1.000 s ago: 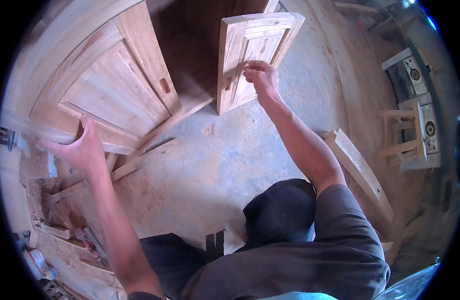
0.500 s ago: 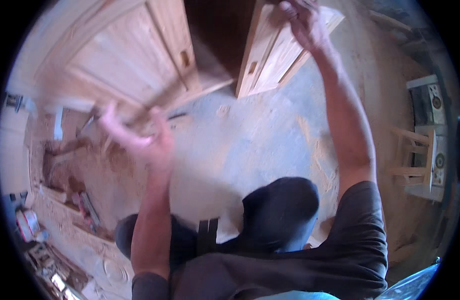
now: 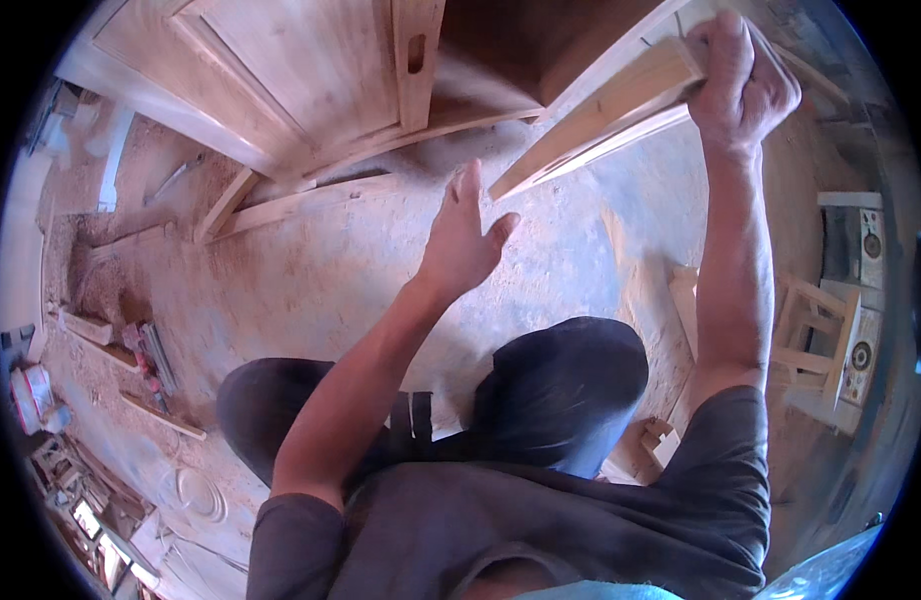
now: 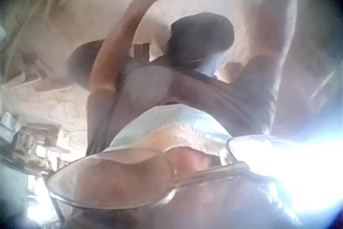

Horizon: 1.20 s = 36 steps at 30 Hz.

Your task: The person repeatedly picks up wooden cabinet doors, tests their fit into a cabinet frame, and removes them. The person also places a door on a workbench and rubs its surface with both hands before returning to the cabinet to continue testing fit.

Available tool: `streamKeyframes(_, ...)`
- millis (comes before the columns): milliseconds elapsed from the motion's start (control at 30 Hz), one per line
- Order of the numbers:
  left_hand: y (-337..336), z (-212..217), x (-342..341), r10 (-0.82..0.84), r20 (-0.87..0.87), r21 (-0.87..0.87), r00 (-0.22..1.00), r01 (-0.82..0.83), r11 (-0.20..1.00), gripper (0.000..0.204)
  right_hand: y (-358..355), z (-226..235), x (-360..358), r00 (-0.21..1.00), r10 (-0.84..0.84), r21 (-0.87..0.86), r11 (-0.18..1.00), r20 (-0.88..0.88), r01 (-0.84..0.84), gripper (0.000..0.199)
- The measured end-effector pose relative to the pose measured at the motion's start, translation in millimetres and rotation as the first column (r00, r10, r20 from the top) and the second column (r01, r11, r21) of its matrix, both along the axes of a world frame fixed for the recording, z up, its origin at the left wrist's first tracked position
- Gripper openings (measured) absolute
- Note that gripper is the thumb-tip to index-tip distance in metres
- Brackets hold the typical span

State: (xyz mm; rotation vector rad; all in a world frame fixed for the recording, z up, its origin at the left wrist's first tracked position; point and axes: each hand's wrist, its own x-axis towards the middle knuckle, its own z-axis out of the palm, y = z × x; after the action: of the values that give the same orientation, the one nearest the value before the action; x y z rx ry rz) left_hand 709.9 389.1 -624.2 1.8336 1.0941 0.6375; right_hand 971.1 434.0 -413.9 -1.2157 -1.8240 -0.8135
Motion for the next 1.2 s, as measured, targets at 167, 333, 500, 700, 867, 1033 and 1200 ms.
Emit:
streamKeyframes(167, 20, 8, -1, -0.031, -0.050, -0.158, 0.998, 0.023, 0.987, 0.063, 22, 17, -64, 0.915, 0.286, 0.024, 0.956, -0.285, -0.291, 0.053)
streamKeyframes(333, 40, -9, -9, 0.217, -0.046, 0.068, 0.975, -0.213, 0.975, 0.044, 49, 23, -85, 0.894, 0.430, 0.150, 0.899, -0.121, -0.412, 0.041)
streamKeyframes(500, 57, 2, -1, 0.232, -0.072, 0.097, 0.970, -0.225, 0.970, 0.041, 59, 30, -92, 0.897, 0.414, 0.149, 0.907, -0.156, -0.394, 0.041)
streamKeyframes(700, 81, -16, 9, 0.317, 0.034, 0.095, 0.948, -0.319, 0.943, 0.033, 91, 24, -91, 0.878, 0.477, 0.247, 0.846, 0.045, -0.472, 0.032)
streamKeyframes(867, 90, -9, 21, 0.310, -0.012, 0.049, 0.951, -0.309, 0.950, 0.034, 95, 19, -84, 0.938, 0.346, 0.221, 0.916, -0.015, -0.335, 0.033)
streamKeyframes(1033, 98, -3, 36, 0.345, 0.029, 0.040, 0.938, -0.345, 0.938, 0.034, 104, 25, -78, 0.967, 0.256, 0.269, 0.930, 0.015, -0.250, 0.030)
streamKeyframes(1200, 101, -8, 29, 0.396, 0.018, 0.049, 0.918, -0.396, 0.917, 0.033, 109, 23, -85, 0.949, 0.307, 0.355, 0.881, 0.072, -0.312, 0.011)
